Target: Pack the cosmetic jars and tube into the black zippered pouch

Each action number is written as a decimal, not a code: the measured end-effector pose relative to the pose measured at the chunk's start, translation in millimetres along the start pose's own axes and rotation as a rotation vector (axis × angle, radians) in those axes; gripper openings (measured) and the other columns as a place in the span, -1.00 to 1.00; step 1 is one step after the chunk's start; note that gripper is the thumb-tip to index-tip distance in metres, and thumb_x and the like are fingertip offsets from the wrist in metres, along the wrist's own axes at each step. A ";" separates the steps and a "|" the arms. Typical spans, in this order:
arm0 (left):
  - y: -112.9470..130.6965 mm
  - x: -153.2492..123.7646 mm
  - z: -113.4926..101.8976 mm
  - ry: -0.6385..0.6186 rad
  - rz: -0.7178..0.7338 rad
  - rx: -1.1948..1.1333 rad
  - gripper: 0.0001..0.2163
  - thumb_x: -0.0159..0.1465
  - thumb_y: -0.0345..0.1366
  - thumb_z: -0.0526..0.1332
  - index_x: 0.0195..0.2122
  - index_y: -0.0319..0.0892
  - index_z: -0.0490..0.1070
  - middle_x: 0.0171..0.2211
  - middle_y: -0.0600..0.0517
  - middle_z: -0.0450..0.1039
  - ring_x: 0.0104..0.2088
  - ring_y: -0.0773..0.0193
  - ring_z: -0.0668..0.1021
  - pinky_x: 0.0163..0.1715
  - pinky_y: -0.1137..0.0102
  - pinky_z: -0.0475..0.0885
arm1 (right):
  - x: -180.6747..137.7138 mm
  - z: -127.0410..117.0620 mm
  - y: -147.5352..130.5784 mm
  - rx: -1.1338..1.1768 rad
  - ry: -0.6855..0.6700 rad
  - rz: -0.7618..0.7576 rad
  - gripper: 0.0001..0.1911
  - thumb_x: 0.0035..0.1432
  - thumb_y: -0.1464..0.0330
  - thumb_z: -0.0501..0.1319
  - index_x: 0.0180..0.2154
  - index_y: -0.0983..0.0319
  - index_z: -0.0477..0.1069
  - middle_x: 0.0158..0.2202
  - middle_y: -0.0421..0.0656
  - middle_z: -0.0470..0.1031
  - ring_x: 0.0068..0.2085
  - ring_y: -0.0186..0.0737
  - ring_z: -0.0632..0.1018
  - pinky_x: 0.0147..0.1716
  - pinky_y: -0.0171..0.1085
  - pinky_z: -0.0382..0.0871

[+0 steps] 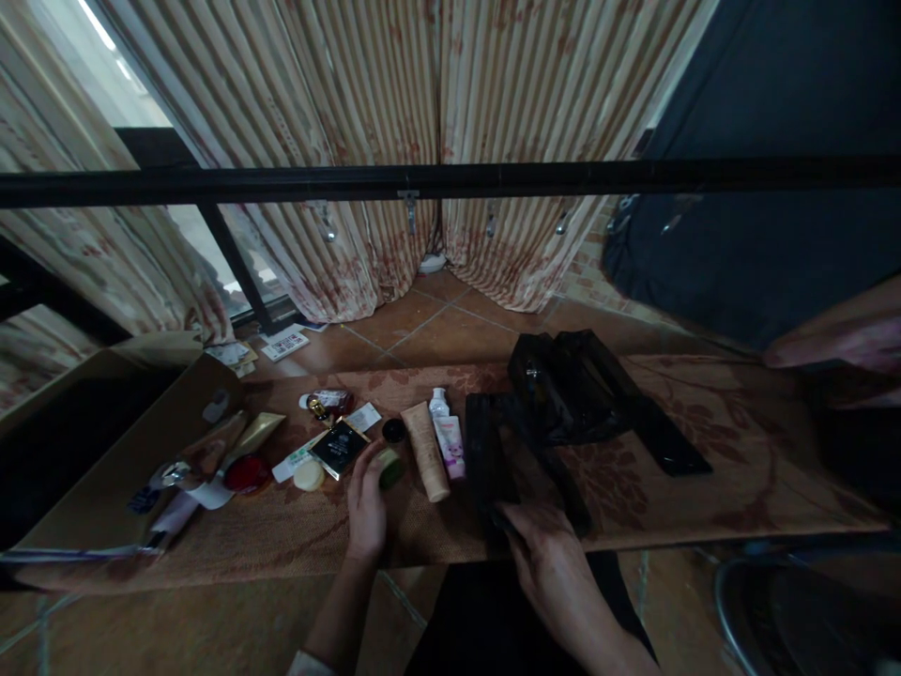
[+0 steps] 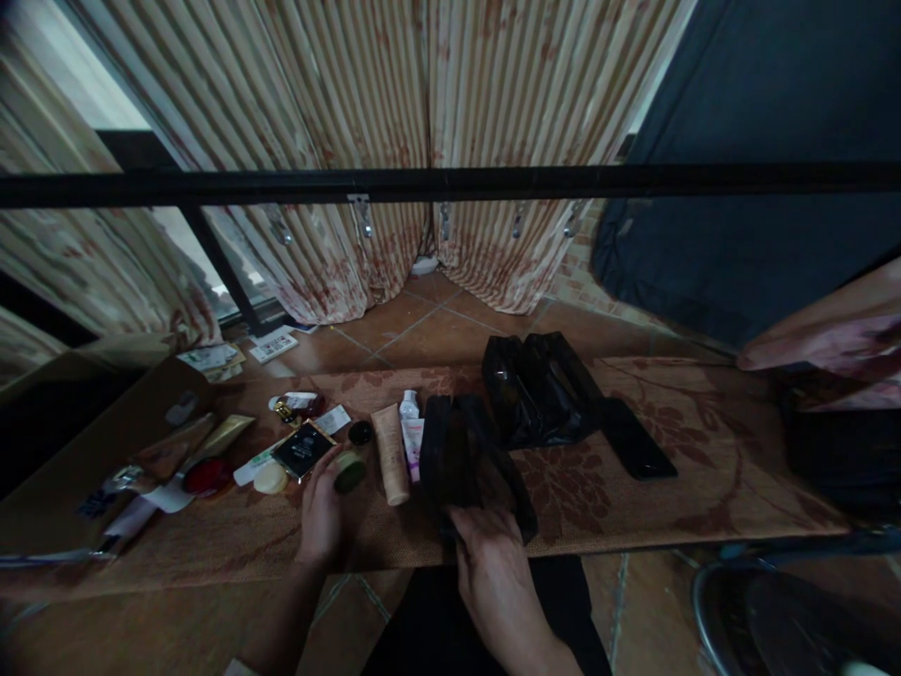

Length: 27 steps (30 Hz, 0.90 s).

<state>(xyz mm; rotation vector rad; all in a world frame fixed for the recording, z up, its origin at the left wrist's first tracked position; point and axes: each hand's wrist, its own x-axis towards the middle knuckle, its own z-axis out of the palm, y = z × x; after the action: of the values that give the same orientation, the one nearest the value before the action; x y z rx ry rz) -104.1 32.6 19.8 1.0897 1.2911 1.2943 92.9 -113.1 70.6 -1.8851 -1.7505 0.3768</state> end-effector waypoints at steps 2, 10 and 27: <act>8.7 -6.3 -0.2 -0.030 -0.161 -0.192 -0.82 0.21 -0.17 0.19 -0.23 -0.12 0.46 -0.11 -0.05 0.52 -0.02 0.10 0.51 -0.07 0.26 0.45 | 0.5 -0.4 -0.2 -0.008 -0.003 -0.004 -0.60 0.18 0.58 0.04 -0.02 0.17 0.44 -0.16 -0.12 0.56 -0.11 -0.12 0.52 -0.03 -0.07 0.31; 40.6 -35.9 18.9 -0.261 -0.649 -0.742 -0.72 0.20 -0.08 0.25 -0.27 -0.23 0.45 -0.40 0.01 0.50 -0.52 0.39 0.47 -0.48 0.48 0.43 | 1.1 1.4 1.4 -0.027 -0.024 -0.019 -0.58 0.16 0.58 0.05 -0.01 0.16 0.43 -0.17 -0.13 0.55 -0.12 -0.13 0.52 -0.05 -0.11 0.31; 119.4 -36.4 86.2 -0.788 0.012 0.129 -0.69 0.12 -0.13 0.31 -0.15 -0.12 0.40 -0.39 0.07 0.43 -0.46 0.31 0.46 -0.45 0.44 0.39 | 7.3 -6.0 -15.2 -0.039 -0.062 0.046 -0.62 0.13 0.59 0.05 -0.11 0.16 0.47 -0.28 -0.14 0.53 -0.15 -0.17 0.48 0.00 -0.16 0.19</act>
<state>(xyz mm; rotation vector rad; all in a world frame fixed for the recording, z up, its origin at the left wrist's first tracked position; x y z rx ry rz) -18.9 11.7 143.6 1.4948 0.7663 0.6616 84.4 -106.9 85.0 -1.9632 -1.7687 0.4257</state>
